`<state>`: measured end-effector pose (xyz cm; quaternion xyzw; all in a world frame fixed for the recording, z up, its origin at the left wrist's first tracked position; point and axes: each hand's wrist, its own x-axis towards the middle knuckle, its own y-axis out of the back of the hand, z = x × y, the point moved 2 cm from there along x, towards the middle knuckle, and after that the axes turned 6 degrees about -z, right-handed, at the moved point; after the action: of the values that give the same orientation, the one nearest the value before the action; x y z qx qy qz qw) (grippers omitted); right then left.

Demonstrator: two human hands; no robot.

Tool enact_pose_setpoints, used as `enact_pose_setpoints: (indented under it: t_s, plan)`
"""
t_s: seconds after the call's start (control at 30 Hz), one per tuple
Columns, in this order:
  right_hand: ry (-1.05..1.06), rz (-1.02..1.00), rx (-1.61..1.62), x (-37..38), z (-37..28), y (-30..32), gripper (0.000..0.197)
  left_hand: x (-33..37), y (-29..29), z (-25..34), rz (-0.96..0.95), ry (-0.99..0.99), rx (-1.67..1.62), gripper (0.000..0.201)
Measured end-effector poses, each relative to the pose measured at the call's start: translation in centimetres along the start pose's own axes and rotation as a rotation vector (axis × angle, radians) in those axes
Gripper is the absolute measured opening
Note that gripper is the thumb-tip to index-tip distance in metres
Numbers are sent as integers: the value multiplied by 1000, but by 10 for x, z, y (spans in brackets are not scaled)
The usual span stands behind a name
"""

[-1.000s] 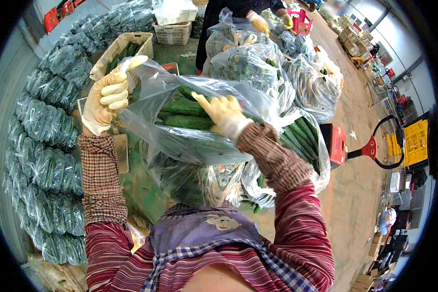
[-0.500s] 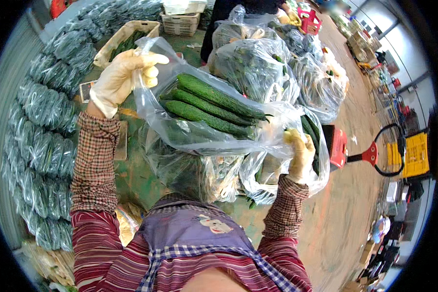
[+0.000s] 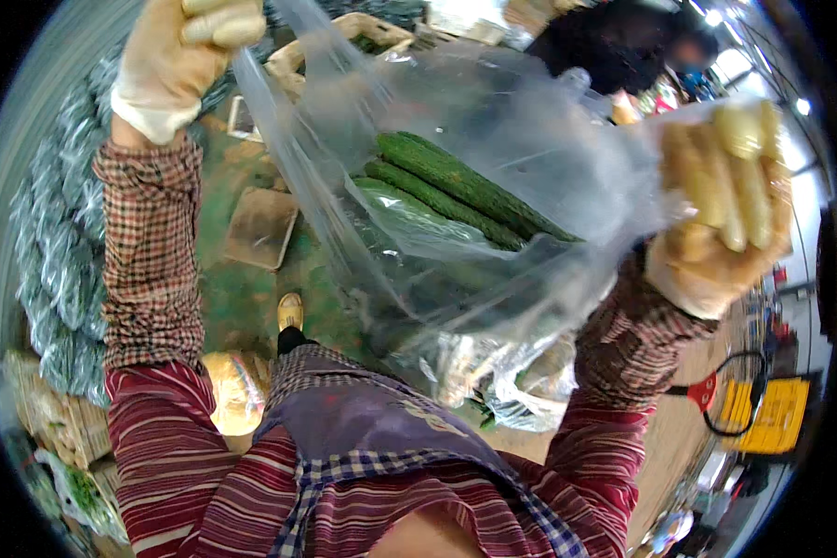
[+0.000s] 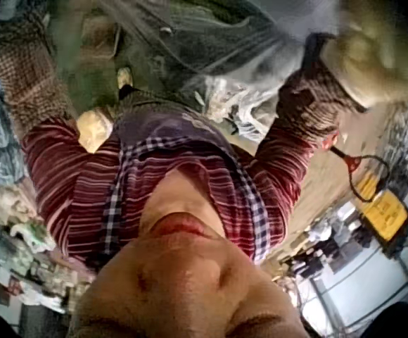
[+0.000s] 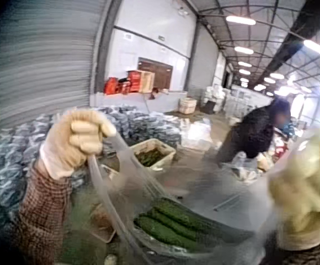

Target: The person sorts and bags cucumbers by taking them from a large container, placing them into smaller plastic bags, and weighing them on a scale before setting the filled bags aside.

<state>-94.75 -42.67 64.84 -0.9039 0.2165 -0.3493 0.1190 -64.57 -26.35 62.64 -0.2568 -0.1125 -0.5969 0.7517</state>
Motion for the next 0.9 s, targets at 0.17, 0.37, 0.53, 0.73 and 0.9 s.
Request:
enact_pose_setpoints:
  t_s: [0.17, 0.37, 0.53, 0.73, 0.9]
  plan:
    - [-120, 75, 65, 48, 106, -34, 17, -40, 110, 36, 67, 122, 98, 29]
    - [-619, 339, 424, 40, 328, -44, 15, -110, 224, -31, 440, 588, 358, 30]
    - [-1033, 348, 168, -42, 536, -10, 19, -233, 360, -161, 710, 867, 159, 27]
    - [-1270, 298, -66, -93, 721, -8, 17, -342, 459, -290, 1251, 798, 94, 11]
    - [-1331, 195, -182, -116, 809, 11, 11, -372, 508, -367, 1128, 790, 148, 13]
